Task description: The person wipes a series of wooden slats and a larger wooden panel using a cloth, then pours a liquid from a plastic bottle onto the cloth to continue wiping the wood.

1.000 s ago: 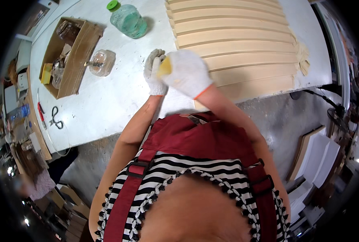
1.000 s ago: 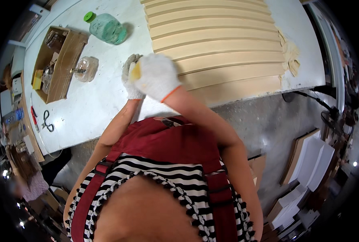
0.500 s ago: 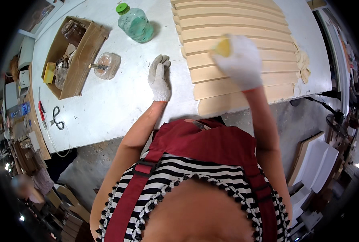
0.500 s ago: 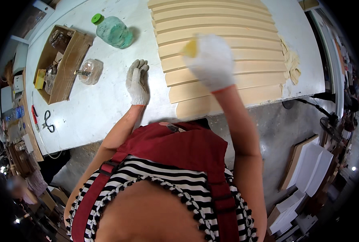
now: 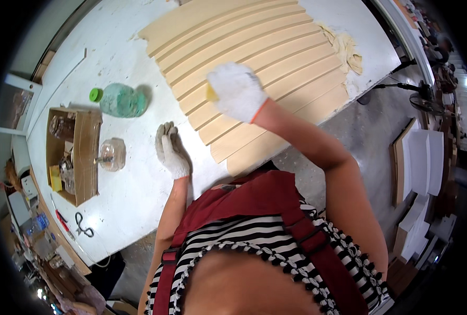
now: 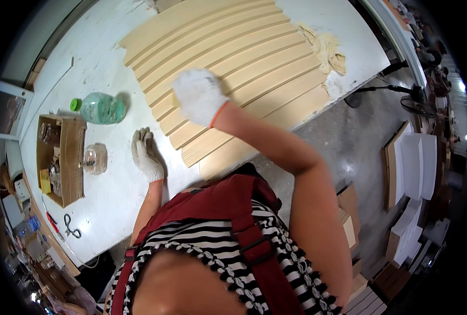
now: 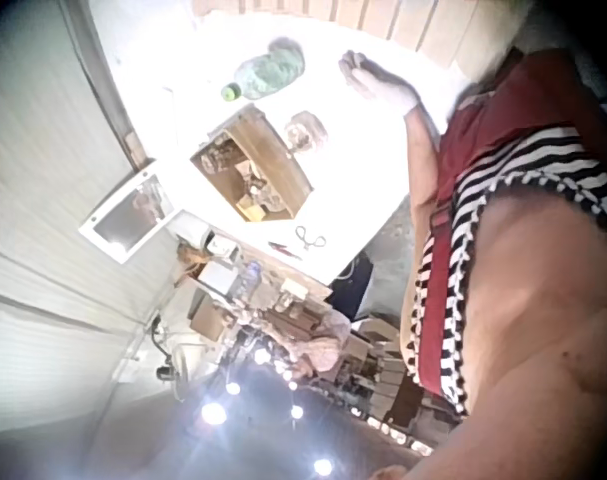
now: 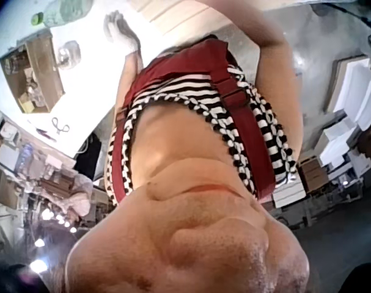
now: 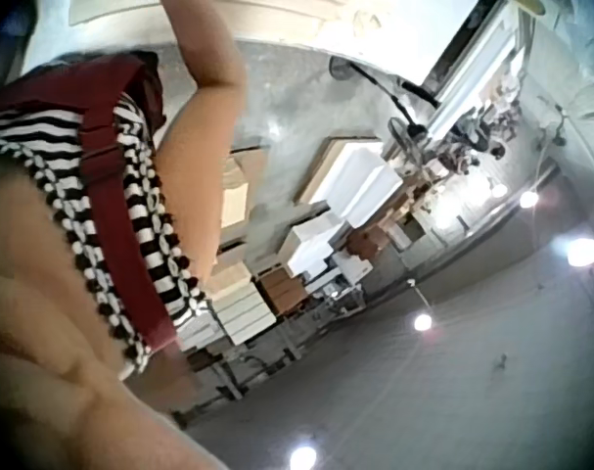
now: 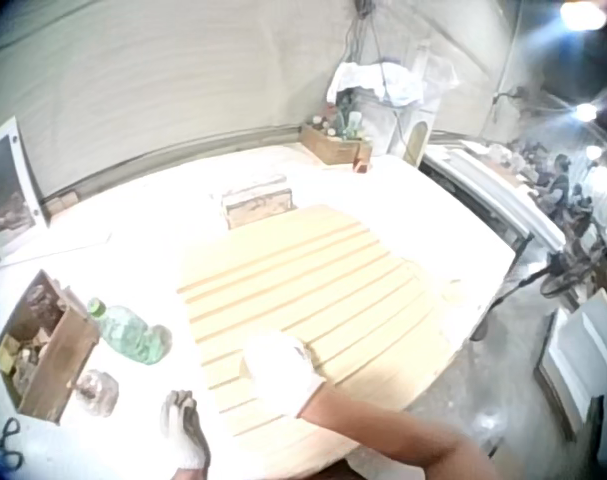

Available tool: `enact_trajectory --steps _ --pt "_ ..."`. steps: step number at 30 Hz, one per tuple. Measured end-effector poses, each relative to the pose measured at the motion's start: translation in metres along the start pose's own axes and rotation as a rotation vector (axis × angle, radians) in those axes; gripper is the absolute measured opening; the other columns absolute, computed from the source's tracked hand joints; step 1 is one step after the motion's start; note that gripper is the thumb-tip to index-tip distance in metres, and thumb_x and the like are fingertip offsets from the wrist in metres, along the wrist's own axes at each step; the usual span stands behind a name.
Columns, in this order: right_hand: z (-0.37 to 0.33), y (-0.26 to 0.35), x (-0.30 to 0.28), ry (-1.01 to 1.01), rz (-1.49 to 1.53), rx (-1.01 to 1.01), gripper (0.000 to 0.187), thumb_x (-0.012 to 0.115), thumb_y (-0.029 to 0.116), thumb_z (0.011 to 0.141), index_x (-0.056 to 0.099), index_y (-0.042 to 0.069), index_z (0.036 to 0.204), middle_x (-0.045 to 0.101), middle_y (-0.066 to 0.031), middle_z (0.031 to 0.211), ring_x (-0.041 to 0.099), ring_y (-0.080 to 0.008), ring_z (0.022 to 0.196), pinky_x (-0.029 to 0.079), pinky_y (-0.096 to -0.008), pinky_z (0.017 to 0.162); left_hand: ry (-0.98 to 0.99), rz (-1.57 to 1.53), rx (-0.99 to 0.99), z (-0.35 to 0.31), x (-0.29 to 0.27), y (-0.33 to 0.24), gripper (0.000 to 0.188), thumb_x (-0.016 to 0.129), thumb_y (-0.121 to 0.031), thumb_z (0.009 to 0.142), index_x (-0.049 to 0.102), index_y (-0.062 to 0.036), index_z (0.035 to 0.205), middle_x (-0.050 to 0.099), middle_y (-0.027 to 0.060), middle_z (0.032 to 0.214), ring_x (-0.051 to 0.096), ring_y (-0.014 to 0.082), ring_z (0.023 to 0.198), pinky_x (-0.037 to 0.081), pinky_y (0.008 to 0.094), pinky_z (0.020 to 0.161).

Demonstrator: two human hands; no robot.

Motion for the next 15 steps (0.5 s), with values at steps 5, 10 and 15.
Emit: enact_trajectory --steps 5,10,15 --pt "-0.033 -0.156 -0.027 -0.071 -0.139 0.297 0.026 0.065 0.028 0.075 0.065 0.010 0.093 0.066 -0.0117 0.095 0.063 -0.0301 0.093 0.052 -0.0411 0.079 -0.003 0.035 -0.002 -0.003 -0.002 0.000 0.047 0.045 -0.020 0.101 0.036 0.0060 0.138 0.049 0.0207 0.134 0.051 0.0239 0.118 0.040 0.0351 0.105" --pt "-0.064 -0.319 -0.047 -0.018 -0.272 0.609 0.038 0.065 0.033 0.075 0.064 0.009 0.104 0.063 -0.0158 0.109 0.059 -0.0310 0.106 0.050 -0.0450 0.087 -0.019 0.095 0.024 -0.003 0.001 -0.005 0.047 0.043 -0.020 0.101 0.034 0.0057 0.139 0.046 0.0209 0.137 0.048 0.0259 0.124 0.039 0.0369 0.107" --pt "-0.095 -0.435 -0.072 -0.031 -0.370 0.834 0.048 0.068 0.038 0.071 0.066 0.007 0.108 0.065 -0.0162 0.111 0.061 -0.0316 0.105 0.051 -0.0425 0.088 -0.034 0.121 0.031 -0.003 0.004 -0.001 0.046 0.043 -0.020 0.102 0.034 0.0064 0.139 0.046 0.0214 0.137 0.048 0.0265 0.124 0.039 0.0376 0.106"
Point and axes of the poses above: each hand's wrist, its own z-axis towards the middle knuckle, its own x-axis out of the palm, y = z × x, the point moved 10 cm from there along z, towards the middle knuckle
